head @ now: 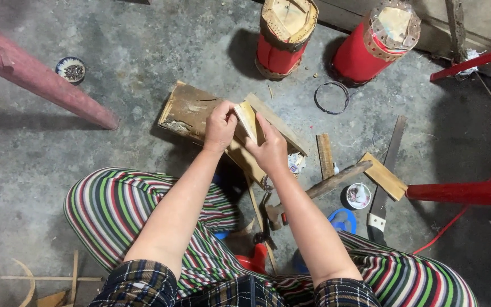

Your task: Assembling a small wooden box by hammering wooden slats together while sitting on the floor.

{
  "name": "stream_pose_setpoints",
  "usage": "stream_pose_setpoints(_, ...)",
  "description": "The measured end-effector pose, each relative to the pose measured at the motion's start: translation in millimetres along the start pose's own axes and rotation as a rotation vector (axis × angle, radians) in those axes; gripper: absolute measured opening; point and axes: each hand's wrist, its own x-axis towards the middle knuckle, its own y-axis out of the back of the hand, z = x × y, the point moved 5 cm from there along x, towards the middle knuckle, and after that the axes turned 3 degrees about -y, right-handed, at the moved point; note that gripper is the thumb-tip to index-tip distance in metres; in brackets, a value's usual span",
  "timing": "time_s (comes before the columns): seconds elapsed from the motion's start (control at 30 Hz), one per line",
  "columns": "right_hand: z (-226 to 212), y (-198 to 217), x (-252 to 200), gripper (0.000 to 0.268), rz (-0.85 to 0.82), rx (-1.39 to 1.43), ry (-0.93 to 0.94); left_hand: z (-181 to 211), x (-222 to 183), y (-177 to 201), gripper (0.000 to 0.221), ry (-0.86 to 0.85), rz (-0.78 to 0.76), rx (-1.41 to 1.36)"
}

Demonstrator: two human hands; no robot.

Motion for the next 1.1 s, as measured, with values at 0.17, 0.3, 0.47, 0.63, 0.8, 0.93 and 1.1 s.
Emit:
stream_pose_setpoints(0.17, 0.1, 1.3, -1.7, 0.073, 0.006, -0.036, 0.000, -1.2, -2.1, -2.0, 0.018, -0.019, 0.016, 0.013)
stream_pose_setpoints(0.3, -9.7, 7.3, -3.3, 0.073, 0.053, -0.216, 0.039, -5.4, -5.2, 0.4, 0.018, 0.011, 0.031, 0.015)
stream_pose_setpoints(0.47, -20.2, 7.8, -4.9, 0.073, 0.122, -0.386, 0.131, -7.8, -7.8, -0.4, 0.019, 0.028, 0.028, 0.035)
stream_pose_setpoints(0.63, -22.1, 6.9, -3.3, 0.071, 0.136, -0.462, 0.192, -11.1, -8.2, -0.8, 0.020, 0.057, 0.016, 0.079)
stream_pose_setpoints(0.8, -42.5, 18.8, 2.3, 0.071, 0.082, -0.605, 0.260, -2.4, -5.5, 5.7, 0.031, 0.151, -0.083, 0.045)
stream_pose_setpoints(0.93, -35.8, 19.3, 8.0, 0.068, 0.037, -0.657, 0.255, -7.9, 3.2, 10.0, 0.035, 0.071, -0.220, -0.011)
stream_pose_setpoints(1.1, -1.0, 12.1, 10.7, 0.079, -0.001, -0.732, 0.316, -45.8, -8.9, 13.9, 0.042, 0.581, -0.264, -0.373)
